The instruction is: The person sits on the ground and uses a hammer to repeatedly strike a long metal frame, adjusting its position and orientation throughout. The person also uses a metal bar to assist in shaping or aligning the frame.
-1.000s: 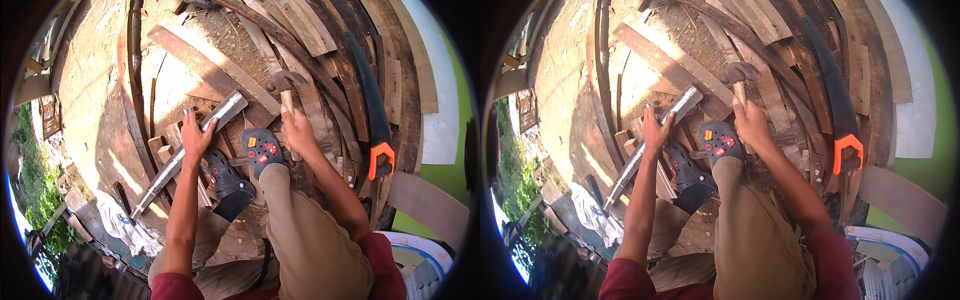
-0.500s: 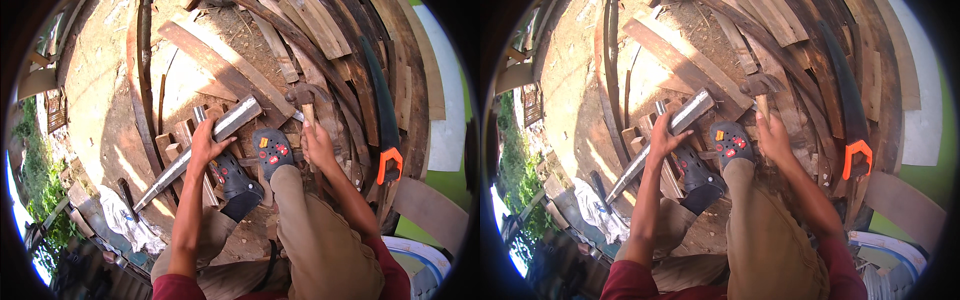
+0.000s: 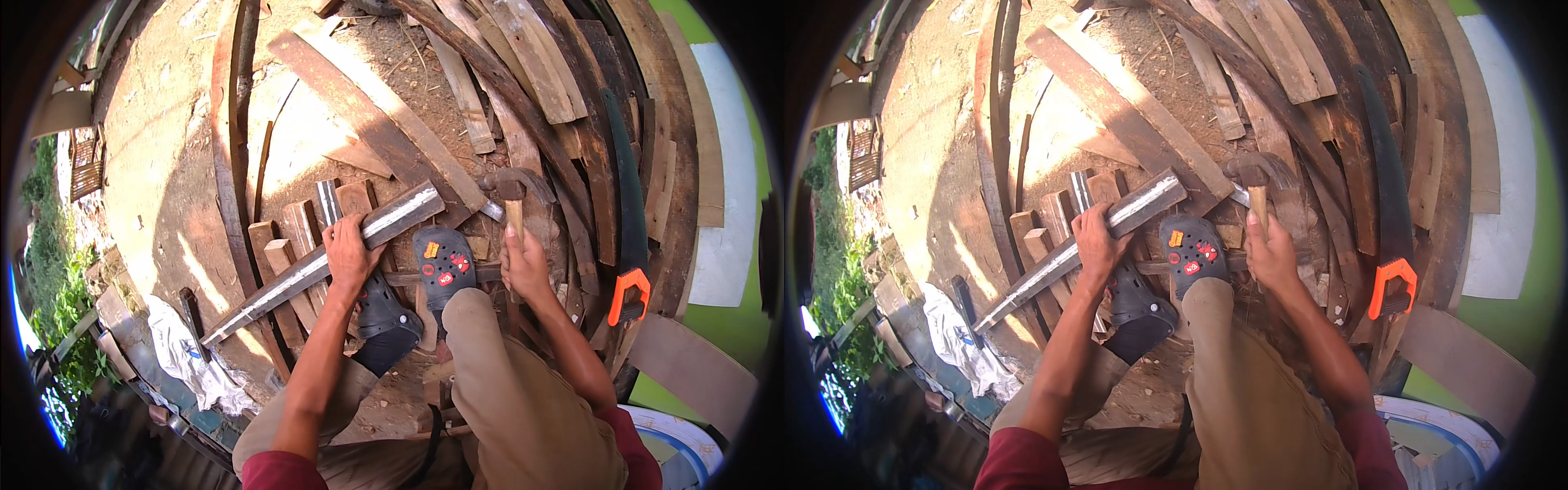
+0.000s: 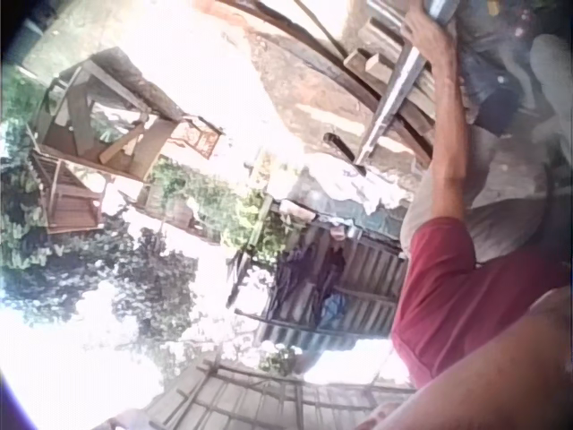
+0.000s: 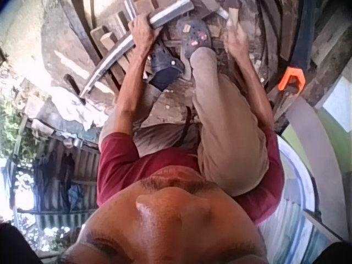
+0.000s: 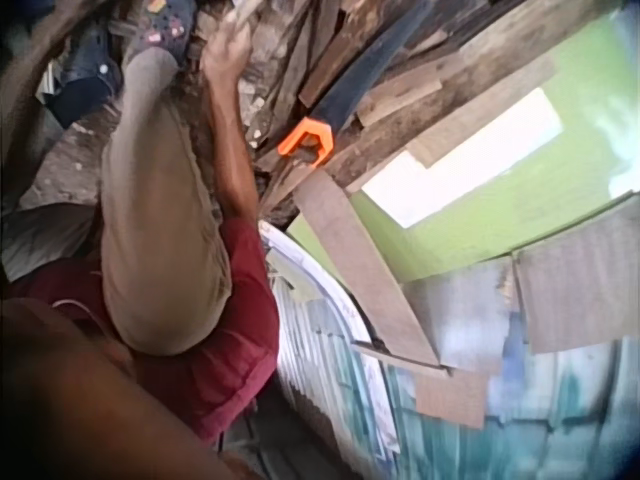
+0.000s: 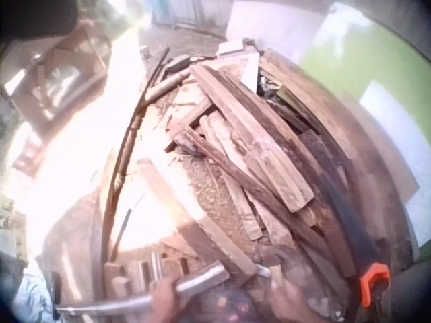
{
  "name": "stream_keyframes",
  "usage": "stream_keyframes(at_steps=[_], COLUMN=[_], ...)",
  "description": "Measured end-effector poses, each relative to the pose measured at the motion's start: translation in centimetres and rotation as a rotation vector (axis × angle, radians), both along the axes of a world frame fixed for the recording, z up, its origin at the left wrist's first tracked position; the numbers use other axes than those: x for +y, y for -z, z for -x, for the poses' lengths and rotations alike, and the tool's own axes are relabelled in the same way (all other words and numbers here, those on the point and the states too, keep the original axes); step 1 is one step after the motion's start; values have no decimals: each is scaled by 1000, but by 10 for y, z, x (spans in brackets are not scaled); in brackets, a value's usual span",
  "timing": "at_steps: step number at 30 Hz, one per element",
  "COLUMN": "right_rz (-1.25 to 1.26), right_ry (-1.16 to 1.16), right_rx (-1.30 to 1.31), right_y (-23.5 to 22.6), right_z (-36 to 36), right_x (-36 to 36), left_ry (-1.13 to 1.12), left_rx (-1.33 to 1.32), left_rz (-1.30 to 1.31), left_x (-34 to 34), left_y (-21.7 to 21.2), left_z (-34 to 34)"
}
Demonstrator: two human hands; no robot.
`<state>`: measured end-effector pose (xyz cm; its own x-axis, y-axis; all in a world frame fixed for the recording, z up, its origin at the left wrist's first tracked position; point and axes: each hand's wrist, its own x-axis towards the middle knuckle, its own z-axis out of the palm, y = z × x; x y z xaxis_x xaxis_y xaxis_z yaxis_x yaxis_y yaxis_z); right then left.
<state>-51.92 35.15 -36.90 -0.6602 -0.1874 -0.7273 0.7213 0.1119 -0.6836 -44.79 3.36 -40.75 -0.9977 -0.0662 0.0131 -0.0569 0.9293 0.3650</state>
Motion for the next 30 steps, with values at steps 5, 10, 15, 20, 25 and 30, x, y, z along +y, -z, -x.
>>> stream_keyframes(at_steps=[5, 10, 15, 20, 25, 30], right_rz=[-13, 12, 15, -24, -11, -14], right_ry=[8, 34, 37, -9, 66, 86], right_rx=[-2, 18, -7, 119, 85, 92], right_y=[0, 1, -9, -8, -15, -26], right_z=[0, -1, 6, 3, 8, 18], right_x=[2, 4, -2, -4, -13, -20], left_ry=[-65, -98, 99, 158, 49, 46], left_rx=[-227, -407, -791, -739, -705, -315], left_rz=[-141, -443, -543, -670, -338, -122], left_x=[-12, -36, -52, -55, -13, 17], left_y=[-18, -66, -68, -56, -60, -29], left_z=[17, 48, 82, 106, 137, 106])
